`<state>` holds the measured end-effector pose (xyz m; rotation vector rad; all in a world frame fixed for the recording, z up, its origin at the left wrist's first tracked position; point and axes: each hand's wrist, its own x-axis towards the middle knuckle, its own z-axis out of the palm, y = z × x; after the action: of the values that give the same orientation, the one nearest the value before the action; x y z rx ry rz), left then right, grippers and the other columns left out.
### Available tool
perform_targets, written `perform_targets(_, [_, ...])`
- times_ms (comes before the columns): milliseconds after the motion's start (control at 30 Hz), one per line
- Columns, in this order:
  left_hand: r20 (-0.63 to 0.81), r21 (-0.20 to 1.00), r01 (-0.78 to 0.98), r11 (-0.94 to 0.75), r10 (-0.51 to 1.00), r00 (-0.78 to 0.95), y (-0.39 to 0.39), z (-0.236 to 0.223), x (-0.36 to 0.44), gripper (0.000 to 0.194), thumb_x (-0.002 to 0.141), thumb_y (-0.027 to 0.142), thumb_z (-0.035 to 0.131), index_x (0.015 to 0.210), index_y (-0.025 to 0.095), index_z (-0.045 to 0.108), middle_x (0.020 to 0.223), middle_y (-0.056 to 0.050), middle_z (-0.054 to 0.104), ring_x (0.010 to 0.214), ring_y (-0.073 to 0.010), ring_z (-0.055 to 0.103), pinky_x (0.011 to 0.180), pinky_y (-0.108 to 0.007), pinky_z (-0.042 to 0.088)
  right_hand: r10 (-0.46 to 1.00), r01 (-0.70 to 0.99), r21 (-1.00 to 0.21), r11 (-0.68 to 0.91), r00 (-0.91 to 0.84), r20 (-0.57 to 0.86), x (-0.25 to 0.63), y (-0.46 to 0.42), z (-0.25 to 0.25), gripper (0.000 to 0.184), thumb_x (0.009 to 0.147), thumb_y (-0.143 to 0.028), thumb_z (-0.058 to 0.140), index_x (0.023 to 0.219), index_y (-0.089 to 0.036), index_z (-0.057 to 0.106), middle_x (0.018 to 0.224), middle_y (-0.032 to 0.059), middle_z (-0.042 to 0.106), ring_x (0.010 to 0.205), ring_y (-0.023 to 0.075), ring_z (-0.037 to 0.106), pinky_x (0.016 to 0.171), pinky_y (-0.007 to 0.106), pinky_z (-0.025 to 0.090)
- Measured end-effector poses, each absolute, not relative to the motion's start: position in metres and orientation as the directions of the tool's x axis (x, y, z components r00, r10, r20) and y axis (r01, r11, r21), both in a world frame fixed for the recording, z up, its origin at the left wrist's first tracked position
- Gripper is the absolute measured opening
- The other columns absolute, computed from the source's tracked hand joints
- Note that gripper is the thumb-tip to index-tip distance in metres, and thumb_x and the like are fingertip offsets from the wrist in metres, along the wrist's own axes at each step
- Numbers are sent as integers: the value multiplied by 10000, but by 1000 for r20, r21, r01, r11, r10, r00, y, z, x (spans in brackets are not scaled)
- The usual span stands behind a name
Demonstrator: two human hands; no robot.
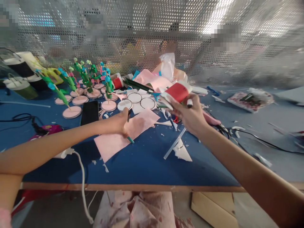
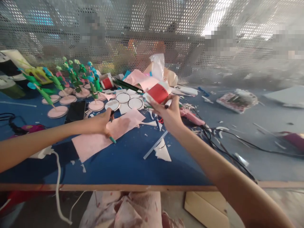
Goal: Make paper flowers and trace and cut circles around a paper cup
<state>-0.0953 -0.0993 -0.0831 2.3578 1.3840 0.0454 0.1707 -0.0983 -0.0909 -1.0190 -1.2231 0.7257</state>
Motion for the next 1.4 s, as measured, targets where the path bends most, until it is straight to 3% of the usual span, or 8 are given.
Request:
perform_targets(200, [-29, 548, 682, -483, 805, 593, -86, -63, -98, 408, 628, 276, 699, 869, 205, 378, 898, -24, 544, 660, -132, 490, 561, -245, 338, 999, -259, -965, 40, 18, 36, 132, -158, -103, 566, 589, -370, 820, 820, -256, 316, 817, -60, 578, 759, 142, 651, 682, 404, 617])
perform_targets(533, [264, 629, 608, -485, 868, 420, -50, -43, -115, 472, 529, 290, 802, 653, 208, 354, 690, 26, 482, 731, -165, 540, 642, -263, 384, 950, -350, -918, 189, 303, 80, 136, -85, -116, 683, 417, -293, 854, 800, -253, 290, 763, -113, 472, 678, 71, 601, 647, 281, 584])
perform_targets(800, [-224, 768, 492, -409, 549, 805, -36, -25, -115, 418, 524, 245, 782, 619, 220, 376, 649, 25, 509, 652, -159, 557, 597, -281, 450, 885, -268, -905, 331, 420, 200, 158, -64, -115, 659, 440, -407, 822, 793, -256, 286, 766, -89, 467, 655, 73, 562, 576, 217, 511])
perform_targets(900, [-324, 704, 526, -477, 444, 836, -31, -32, -101, 404, 529, 249, 769, 599, 221, 372, 614, 28, 543, 606, -156, 536, 549, -259, 414, 863, -145, -914, 379, 412, 293, 160, -68, -117, 600, 517, -478, 774, 805, -262, 294, 765, -75, 437, 678, 97, 558, 584, 244, 511])
perform_targets(1033, [-353, 439, 662, -607, 561, 749, -27, -38, -85, 302, 512, 171, 737, 653, 197, 471, 666, 24, 607, 607, -139, 517, 544, -221, 370, 887, -28, -906, 422, 217, 407, 157, -85, -118, 571, 558, -486, 776, 826, -262, 324, 784, -60, 454, 706, 123, 565, 646, 305, 536])
perform_targets(1167, [-252, 378, 667, -642, 622, 741, -28, -30, -86, 397, 503, 233, 766, 839, 161, 565, 902, -30, 659, 825, -188, 587, 691, -233, 429, 882, -19, -885, 465, -76, 465, 152, -102, -110, 607, 493, -411, 843, 815, -266, 349, 793, -53, 495, 715, 140, 573, 691, 354, 556])
perform_targets(1267, [-92, 525, 572, -630, 627, 774, -33, -19, -90, 541, 437, 215, 810, 921, 152, 578, 1014, -69, 634, 1028, -276, 582, 836, -328, 452, 838, 82, -854, 514, -261, 479, 151, -108, -105, 613, 467, -407, 859, 793, -259, 361, 784, -35, 504, 705, 153, 555, 676, 362, 546])
perform_targets(1400, [99, 875, 179, -449, 530, 842, -52, -23, -81, 475, 485, 168, 811, 834, 186, 490, 1235, -127, 573, 1250, -324, 484, 977, -469, 407, 810, 275, -779, 564, -367, 457, 149, -113, -109, 617, 472, -419, 857, 805, -249, 366, 722, -36, 494, 630, 137, 510, 578, 310, 492])
